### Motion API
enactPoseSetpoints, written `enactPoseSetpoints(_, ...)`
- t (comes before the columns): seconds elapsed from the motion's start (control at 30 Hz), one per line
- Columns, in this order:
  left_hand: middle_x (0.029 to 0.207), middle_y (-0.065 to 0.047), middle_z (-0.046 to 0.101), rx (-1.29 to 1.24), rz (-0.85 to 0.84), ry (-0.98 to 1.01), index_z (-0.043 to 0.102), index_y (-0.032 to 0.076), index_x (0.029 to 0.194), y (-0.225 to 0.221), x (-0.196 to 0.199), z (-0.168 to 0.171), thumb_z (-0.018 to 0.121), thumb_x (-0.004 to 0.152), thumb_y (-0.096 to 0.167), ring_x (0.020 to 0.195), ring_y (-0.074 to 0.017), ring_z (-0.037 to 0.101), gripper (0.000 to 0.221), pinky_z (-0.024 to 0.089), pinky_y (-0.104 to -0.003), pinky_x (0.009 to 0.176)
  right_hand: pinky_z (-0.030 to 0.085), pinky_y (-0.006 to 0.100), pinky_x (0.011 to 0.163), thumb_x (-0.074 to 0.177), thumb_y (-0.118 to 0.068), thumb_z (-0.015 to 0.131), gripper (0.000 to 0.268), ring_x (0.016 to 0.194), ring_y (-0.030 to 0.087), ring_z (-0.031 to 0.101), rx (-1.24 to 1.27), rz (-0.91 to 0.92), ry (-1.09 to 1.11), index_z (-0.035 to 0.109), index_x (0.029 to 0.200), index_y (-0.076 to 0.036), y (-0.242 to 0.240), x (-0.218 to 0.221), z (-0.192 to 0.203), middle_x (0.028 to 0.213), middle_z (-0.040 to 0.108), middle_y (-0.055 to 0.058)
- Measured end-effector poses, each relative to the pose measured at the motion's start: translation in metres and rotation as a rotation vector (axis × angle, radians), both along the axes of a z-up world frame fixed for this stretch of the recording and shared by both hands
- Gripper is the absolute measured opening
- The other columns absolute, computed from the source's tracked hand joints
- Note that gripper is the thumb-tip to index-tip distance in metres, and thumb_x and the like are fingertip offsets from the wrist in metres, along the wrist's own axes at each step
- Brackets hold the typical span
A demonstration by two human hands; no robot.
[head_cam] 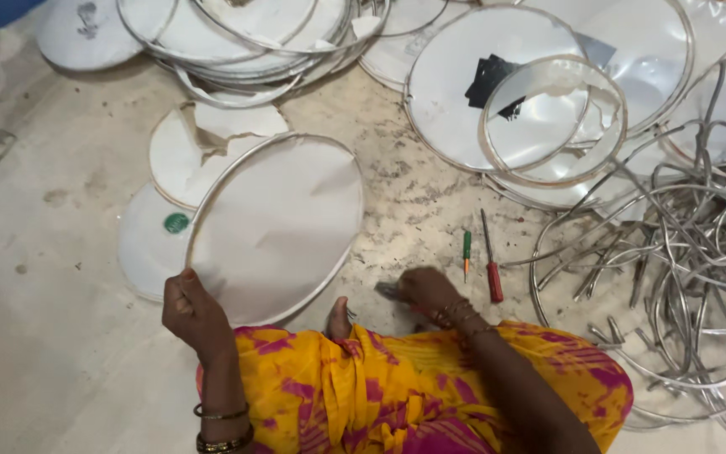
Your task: The person fits a flexible plastic rim onto circular fabric screens and secures them using pliers and a screwdriver.
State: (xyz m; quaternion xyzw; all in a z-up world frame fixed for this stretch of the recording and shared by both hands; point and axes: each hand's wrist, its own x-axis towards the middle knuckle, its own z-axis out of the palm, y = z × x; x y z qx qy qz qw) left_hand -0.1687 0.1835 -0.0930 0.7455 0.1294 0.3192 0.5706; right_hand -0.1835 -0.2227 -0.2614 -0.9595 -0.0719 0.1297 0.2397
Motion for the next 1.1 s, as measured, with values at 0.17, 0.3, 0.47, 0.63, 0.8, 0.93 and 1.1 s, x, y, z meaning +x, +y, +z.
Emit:
enactPoseSetpoints(0.17, 0.071, 0.000, 0.047, 0.074, -0.006, -0.023, 0.060, -0.003, 0.092, -0.010, 0.004, -0.001, 0.058, 0.113, 0.018, 0.066, -0.0078, 0.040, 0.030, 0.035, -0.027, 0.059, 0.054, 0.052, 0.081, 0.086, -0.004, 0.060, 0.038, 0.097, 0.042, 0.066, -0.071, -0.523, -0.285, 0.069, 0.123, -0.010, -0.055, 0.020, -0.011, 0.115, 0.065, 0.021)
enactPoseSetpoints(0.3, 0.074, -0.005, 0.055, 0.246, -0.037, -0.107, 0.062, -0.001, 0.093, -0.016, 0.007, 0.004, 0.058, 0.113, 0.015, 0.066, -0.0095, 0.045, 0.025, 0.042, -0.028, 0.063, 0.054, 0.053, 0.077, 0.073, 0.001, 0.064, 0.057, 0.089, 0.047, 0.064, -0.299, -0.439, -0.464, 0.060, 0.130, -0.004, -0.083, 0.025, -0.021, 0.105, 0.063, 0.029)
enactPoseSetpoints(0.47, 0.063, -0.003, 0.050, 0.186, -0.036, -0.037, 0.065, 0.000, 0.091, -0.020, 0.008, 0.009, 0.062, 0.106, 0.017, 0.058, -0.0091, 0.042, 0.023, 0.037, -0.029, 0.053, 0.055, 0.050, 0.081, 0.088, 0.001, 0.062, 0.026, 0.094, 0.042, 0.066, -0.416, -0.353, -0.456, 0.063, 0.112, -0.009, -0.090, 0.020, -0.031, 0.102, 0.065, 0.024)
enactPoseSetpoints(0.63, 0.059, -0.001, 0.044, 0.133, -0.066, -0.028, 0.066, 0.001, 0.091, -0.021, 0.009, 0.008, 0.063, 0.106, 0.019, 0.057, -0.0077, 0.037, 0.024, 0.034, -0.028, 0.051, 0.053, 0.051, 0.078, 0.086, 0.002, 0.061, 0.030, 0.090, 0.043, 0.065, -0.338, -0.453, -0.449, 0.063, 0.116, -0.006, -0.076, 0.022, -0.014, 0.099, 0.064, 0.025)
enactPoseSetpoints(0.8, 0.059, -0.007, 0.041, 0.089, -0.091, 0.060, 0.067, 0.000, 0.098, -0.027, 0.008, 0.007, 0.059, 0.108, 0.019, 0.055, -0.0132, 0.037, 0.023, 0.032, -0.031, 0.051, 0.052, 0.049, 0.073, 0.079, 0.003, 0.062, 0.056, 0.085, 0.040, 0.060, -0.001, -0.411, -0.566, 0.060, 0.134, -0.003, -0.030, 0.027, 0.039, 0.100, 0.056, 0.024)
enactPoseSetpoints(0.93, 0.080, -0.015, 0.065, 0.069, -0.173, 0.028, 0.062, 0.001, 0.119, -0.055, -0.003, 0.014, 0.049, 0.108, 0.016, 0.067, -0.0209, 0.062, 0.023, 0.051, -0.035, 0.062, 0.057, 0.039, 0.077, 0.089, 0.002, 0.057, 0.042, 0.087, 0.026, 0.063, 0.429, -0.347, -0.445, 0.066, 0.128, -0.009, 0.025, 0.028, 0.105, 0.106, 0.056, 0.013)
enactPoseSetpoints(1.1, 0.139, -0.029, 0.057, -0.028, -0.405, -0.015, 0.040, -0.001, 0.150, -0.116, -0.037, 0.036, 0.039, 0.109, 0.017, 0.125, -0.0384, 0.060, 0.045, 0.052, -0.043, 0.100, 0.059, 0.032, 0.076, 0.092, -0.003, 0.058, 0.037, 0.086, 0.017, 0.067, 0.744, -0.182, -0.299, 0.065, 0.128, -0.008, 0.083, 0.013, 0.197, 0.107, 0.059, 0.009)
